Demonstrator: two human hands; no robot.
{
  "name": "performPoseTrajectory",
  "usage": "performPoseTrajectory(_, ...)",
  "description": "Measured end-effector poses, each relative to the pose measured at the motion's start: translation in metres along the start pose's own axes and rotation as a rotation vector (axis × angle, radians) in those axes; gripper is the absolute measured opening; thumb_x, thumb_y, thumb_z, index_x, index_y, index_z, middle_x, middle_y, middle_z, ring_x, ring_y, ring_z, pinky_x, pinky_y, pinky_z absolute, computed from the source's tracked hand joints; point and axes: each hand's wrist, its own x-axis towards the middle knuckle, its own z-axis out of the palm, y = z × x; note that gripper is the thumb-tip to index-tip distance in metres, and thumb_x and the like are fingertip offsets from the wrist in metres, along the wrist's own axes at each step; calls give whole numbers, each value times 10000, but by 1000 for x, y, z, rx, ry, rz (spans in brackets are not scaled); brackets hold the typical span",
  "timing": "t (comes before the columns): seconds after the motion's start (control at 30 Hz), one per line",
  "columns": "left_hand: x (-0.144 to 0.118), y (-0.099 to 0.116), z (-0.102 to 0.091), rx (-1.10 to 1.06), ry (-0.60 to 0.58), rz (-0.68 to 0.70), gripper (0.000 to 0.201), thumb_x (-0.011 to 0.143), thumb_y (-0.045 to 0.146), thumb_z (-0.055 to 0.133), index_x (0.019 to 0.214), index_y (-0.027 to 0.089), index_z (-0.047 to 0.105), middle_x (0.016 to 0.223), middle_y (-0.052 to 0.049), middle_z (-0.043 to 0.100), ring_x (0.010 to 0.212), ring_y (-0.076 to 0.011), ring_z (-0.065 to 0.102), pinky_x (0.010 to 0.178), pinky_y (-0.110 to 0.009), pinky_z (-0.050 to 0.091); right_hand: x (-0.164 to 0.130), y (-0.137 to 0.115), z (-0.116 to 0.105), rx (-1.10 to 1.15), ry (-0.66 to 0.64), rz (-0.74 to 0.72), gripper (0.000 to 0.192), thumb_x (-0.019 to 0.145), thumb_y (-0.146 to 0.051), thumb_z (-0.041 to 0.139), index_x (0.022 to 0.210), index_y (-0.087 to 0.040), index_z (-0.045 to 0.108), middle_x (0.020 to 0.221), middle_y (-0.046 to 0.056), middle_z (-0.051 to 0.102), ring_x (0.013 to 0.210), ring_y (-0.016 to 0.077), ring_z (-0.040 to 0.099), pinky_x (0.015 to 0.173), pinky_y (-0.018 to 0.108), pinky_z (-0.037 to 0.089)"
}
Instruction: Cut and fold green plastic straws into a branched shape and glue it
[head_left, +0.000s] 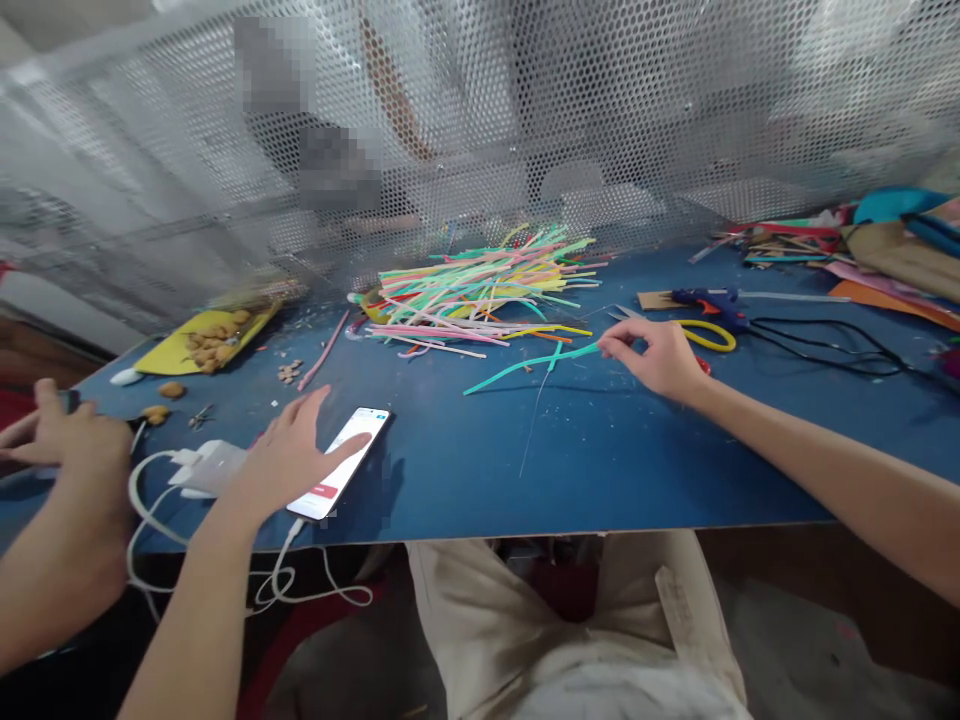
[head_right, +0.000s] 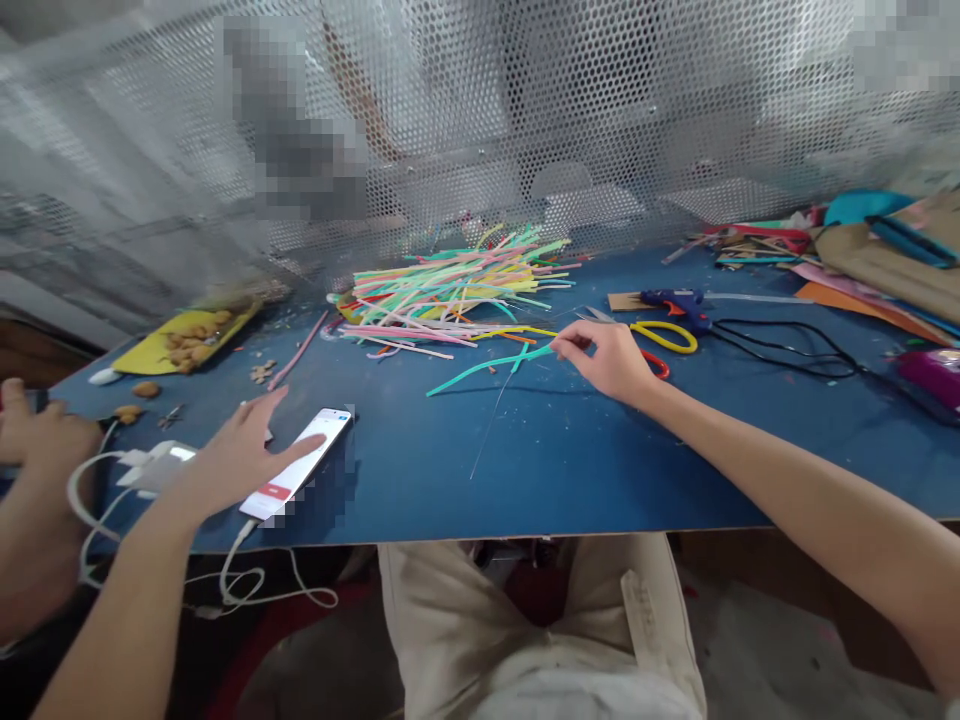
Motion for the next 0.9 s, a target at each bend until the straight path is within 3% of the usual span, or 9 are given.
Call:
performPoseTrajectory(0.1, -10, -14, 16, -50, -193, -41, 944, 902, 720, 478, 1606, 144, 223, 1583, -184, 445, 1432, -358, 467, 1154, -514, 392, -1, -6, -3, -43, 43, -6, 244, 934, -407, 640, 816, -220, 744, 803, 39, 771, 722, 190, 683, 711, 340, 522)
performPoseTrajectory(0.17, -12, -14, 23, -78, -220, -48, 1026, 869, 719, 520, 1610, 86, 202, 1583, -230, 427, 1432, -377, 463, 1157, -501, 389, -1, -8, -5, -58, 56, -11, 234, 931, -391, 642, 810, -219, 744, 797, 44, 769, 727, 198, 683, 711, 345, 516)
performPoseTrajectory(0.43, -5, -7, 24, -186, -199, -73, 958, 834, 600, 583, 1584, 78, 298, 1466, -217, 565, 1297, -395, 575, 1067, -509, 467, -2, -5, -9, -68, 58, -12, 209, 928, -362, 648, 824, -212, 750, 778, 37, 764, 675, 179, 662, 677, 331, 495)
performPoseTrajectory(0.9, 25, -23, 20, -153, -229, -256, 954, 815, 604, 623, 1574, 121, 304, 1479, -187, 574, 1296, -424, 575, 1054, -506, 441, -2, -3, -15, -57, 47, -16, 162, 919, -343, 666, 836, -231, 749, 770, 8, 761, 686, 166, 673, 646, 304, 487)
